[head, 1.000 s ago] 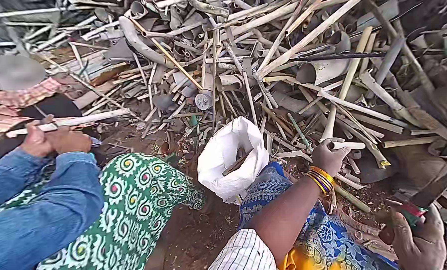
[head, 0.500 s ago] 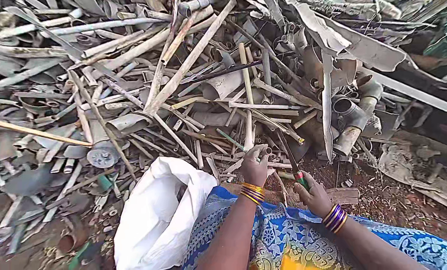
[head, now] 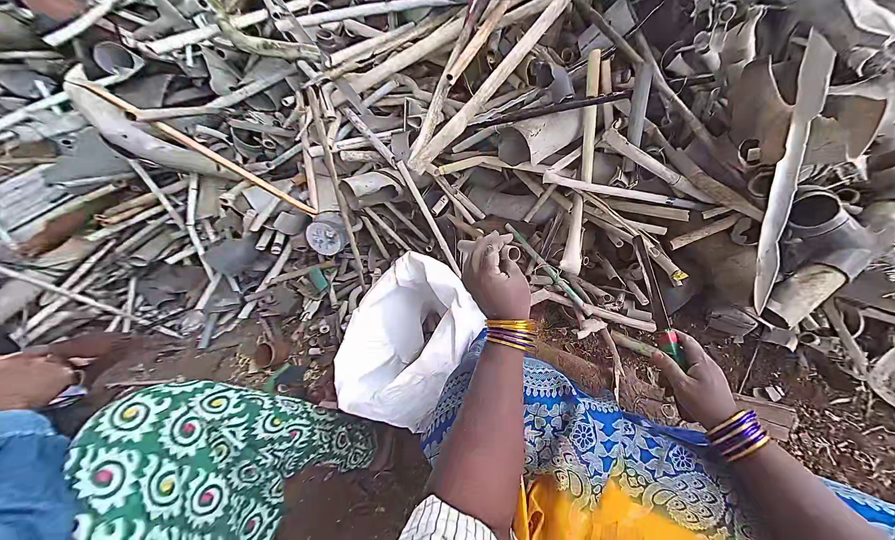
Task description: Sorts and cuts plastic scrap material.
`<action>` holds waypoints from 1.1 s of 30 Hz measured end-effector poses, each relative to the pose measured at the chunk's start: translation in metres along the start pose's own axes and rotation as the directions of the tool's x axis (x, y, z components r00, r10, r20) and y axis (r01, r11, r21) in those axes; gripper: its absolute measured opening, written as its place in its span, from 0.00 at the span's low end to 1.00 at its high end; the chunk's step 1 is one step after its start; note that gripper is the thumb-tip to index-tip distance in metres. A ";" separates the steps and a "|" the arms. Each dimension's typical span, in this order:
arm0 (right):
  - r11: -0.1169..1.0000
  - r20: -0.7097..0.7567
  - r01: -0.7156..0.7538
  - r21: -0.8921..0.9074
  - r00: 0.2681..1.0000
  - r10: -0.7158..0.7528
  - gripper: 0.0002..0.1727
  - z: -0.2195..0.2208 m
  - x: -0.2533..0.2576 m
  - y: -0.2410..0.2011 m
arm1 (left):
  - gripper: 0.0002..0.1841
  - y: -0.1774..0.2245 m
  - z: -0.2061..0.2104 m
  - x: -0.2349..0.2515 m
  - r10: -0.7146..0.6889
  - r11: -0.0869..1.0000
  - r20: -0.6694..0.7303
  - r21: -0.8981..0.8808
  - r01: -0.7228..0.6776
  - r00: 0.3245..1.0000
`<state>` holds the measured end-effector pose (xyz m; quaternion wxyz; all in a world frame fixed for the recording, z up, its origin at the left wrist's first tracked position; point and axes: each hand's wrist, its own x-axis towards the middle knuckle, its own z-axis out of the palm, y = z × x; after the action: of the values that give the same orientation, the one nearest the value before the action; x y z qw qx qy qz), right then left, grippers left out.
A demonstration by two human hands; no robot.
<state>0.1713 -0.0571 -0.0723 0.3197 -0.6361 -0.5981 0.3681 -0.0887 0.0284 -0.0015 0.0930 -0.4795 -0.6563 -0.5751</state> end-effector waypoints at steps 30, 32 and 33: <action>0.832 0.544 0.020 -0.554 0.765 0.344 0.27 0.082 0.160 0.109 | 0.22 0.035 0.066 -0.032 -0.285 0.881 0.641 -0.118 0.458 0.712; 0.794 0.573 0.098 -0.600 0.746 0.340 0.27 0.109 0.167 0.101 | 0.22 0.034 0.070 -0.034 -0.340 0.817 0.638 -0.163 0.553 0.691; 0.773 0.575 0.113 -0.624 0.737 0.357 0.26 0.120 0.170 0.094 | 0.21 0.034 0.072 -0.035 -0.345 0.805 0.630 -0.183 0.565 0.696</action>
<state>0.1206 0.1004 -0.2293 -0.1697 -0.5706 -0.7119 0.3726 -0.0145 0.0668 -0.0258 -0.3450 -0.4556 -0.6342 -0.5207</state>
